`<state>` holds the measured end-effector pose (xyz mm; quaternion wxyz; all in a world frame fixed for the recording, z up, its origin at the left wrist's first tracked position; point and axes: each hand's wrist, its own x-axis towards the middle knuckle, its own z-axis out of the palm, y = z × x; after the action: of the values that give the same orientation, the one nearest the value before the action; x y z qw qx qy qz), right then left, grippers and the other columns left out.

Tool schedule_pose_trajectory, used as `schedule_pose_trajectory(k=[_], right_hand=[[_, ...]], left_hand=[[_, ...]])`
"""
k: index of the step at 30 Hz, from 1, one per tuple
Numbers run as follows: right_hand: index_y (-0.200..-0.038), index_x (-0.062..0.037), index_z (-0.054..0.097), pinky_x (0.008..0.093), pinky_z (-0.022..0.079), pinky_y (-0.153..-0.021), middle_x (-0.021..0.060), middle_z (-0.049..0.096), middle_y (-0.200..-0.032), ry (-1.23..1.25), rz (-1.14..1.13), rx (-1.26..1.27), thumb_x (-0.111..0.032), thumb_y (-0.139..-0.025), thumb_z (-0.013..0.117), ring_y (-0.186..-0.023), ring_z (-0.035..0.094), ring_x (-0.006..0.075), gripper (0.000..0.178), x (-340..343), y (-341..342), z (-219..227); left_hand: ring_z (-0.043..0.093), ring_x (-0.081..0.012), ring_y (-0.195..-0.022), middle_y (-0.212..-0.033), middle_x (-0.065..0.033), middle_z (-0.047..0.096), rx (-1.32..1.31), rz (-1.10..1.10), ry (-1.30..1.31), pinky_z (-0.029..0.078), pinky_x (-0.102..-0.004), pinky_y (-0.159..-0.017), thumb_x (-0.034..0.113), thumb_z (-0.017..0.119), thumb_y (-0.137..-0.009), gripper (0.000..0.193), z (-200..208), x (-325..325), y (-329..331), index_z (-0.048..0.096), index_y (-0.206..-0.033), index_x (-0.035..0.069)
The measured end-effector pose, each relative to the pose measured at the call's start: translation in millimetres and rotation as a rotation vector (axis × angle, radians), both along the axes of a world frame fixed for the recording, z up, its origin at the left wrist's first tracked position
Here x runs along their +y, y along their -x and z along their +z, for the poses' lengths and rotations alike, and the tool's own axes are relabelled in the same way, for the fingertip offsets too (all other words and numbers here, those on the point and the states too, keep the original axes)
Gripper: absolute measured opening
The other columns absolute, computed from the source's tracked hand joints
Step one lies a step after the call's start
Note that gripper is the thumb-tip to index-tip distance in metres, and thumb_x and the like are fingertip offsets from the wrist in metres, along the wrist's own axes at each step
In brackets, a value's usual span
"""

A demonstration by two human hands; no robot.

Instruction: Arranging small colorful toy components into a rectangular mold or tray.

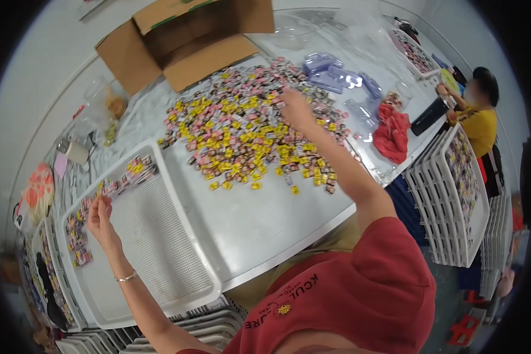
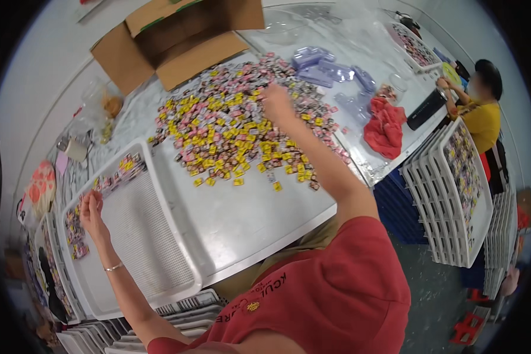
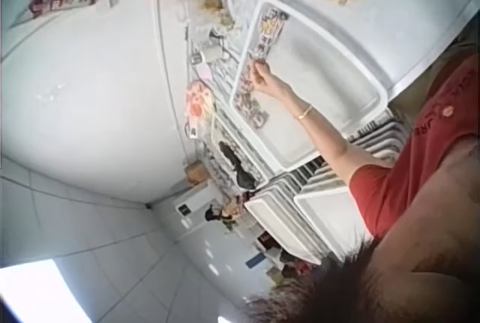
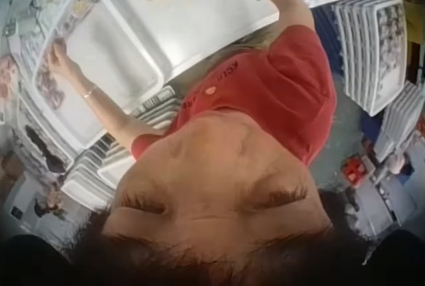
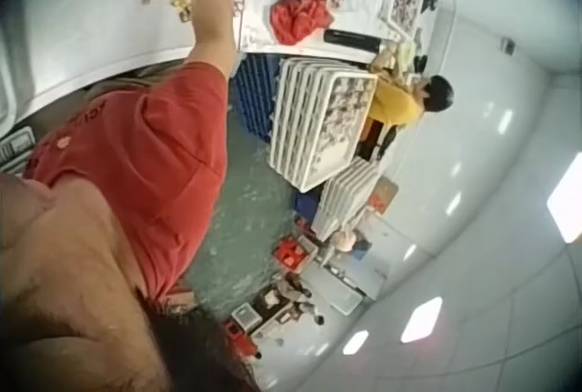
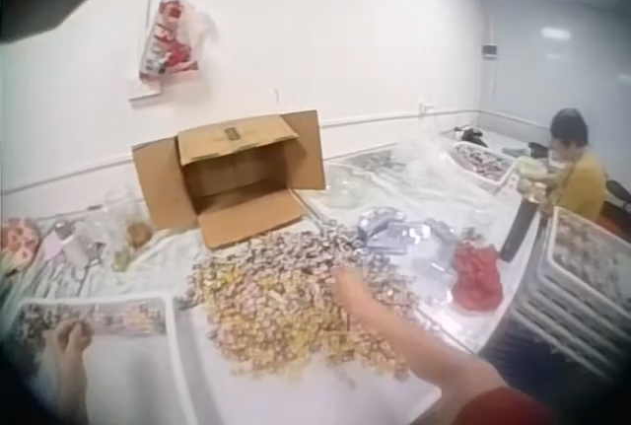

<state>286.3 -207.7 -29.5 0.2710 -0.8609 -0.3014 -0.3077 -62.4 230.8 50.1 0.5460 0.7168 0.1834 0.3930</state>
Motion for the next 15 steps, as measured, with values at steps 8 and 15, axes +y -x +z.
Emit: schedule_pose_trajectory(k=[8,15], right_hand=[[-0.093,-0.0063,0.065,0.0471,0.049,-0.074,0.0137,0.060,-0.096,0.556,-0.618,0.418,-0.017,-0.072,0.065,-0.088,0.061,0.0322,0.024,-215,-43,9],[-0.092,-0.0086,0.066,0.0457,0.051,-0.071,0.0148,0.062,-0.097,0.714,-0.462,0.232,-0.019,-0.080,0.057,-0.084,0.063,0.0365,0.018,-256,-24,-54]], left_hand=[[0.062,-0.0112,-0.087,-0.096,-0.0043,0.065,0.239,-0.201,0.027,0.049,-0.0239,-0.077,0.020,0.056,-0.092,0.025,10,-94,-12,0.062,-0.108,0.001],[0.062,-0.0146,-0.089,-0.099,-0.0078,0.064,0.272,-0.258,0.156,0.049,-0.0261,-0.080,0.020,0.056,-0.092,0.028,-5,-187,-45,0.060,-0.109,-0.002]])
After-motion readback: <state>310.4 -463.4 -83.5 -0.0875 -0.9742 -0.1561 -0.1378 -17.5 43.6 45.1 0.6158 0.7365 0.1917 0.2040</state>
